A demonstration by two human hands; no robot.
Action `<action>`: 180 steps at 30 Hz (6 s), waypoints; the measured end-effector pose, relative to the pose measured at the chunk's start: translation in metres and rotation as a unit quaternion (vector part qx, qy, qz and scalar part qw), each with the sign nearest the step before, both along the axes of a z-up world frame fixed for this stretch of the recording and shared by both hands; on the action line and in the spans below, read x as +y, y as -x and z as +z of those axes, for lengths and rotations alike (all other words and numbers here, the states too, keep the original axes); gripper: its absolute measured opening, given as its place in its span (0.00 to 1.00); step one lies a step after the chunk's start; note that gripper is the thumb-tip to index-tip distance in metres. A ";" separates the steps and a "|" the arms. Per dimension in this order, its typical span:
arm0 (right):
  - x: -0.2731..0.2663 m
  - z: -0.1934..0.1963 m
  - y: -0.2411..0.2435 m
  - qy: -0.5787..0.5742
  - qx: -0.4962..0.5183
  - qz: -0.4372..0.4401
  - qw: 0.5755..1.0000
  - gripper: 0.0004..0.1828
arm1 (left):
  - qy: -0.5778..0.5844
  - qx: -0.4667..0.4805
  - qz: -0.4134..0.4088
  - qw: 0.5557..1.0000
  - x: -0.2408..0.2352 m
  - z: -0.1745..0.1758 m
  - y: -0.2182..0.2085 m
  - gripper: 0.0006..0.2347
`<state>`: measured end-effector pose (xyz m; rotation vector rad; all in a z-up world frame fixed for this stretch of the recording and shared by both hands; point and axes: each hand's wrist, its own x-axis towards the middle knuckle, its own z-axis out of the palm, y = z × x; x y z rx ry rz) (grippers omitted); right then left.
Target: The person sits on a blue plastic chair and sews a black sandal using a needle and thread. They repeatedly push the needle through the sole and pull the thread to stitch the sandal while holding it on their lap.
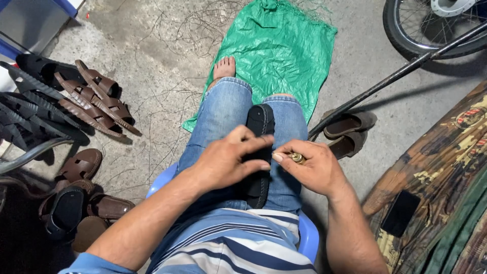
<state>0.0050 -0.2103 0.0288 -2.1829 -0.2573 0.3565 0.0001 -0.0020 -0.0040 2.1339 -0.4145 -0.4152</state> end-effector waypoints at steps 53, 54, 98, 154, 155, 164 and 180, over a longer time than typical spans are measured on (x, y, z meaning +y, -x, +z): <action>0.017 -0.004 -0.004 0.387 -0.171 0.182 0.887 0.12 | 0.097 0.120 0.085 0.984 -0.010 -0.010 -0.004 0.07; 0.018 -0.002 -0.003 0.389 -0.169 0.183 0.887 0.12 | 0.098 0.121 0.085 0.984 -0.007 -0.006 -0.008 0.07; -0.001 -0.053 0.010 -0.241 0.076 -0.137 0.958 0.05 | 0.044 0.170 -0.038 0.984 0.015 -0.011 -0.018 0.19; -0.001 -0.016 0.000 0.045 -0.075 0.047 0.995 0.03 | 0.020 0.021 0.067 0.997 0.000 -0.023 0.005 0.13; -0.002 -0.011 0.001 0.046 -0.057 0.050 0.996 0.03 | 0.001 -0.055 0.091 0.994 -0.001 -0.023 0.010 0.15; -0.019 0.015 -0.014 0.014 -0.148 0.101 0.984 0.14 | 0.263 0.142 0.245 0.922 0.062 0.024 -0.016 0.09; -0.007 -0.009 -0.013 0.156 -0.122 0.162 0.967 0.16 | 0.054 -0.102 -0.101 0.988 0.014 0.008 -0.016 0.10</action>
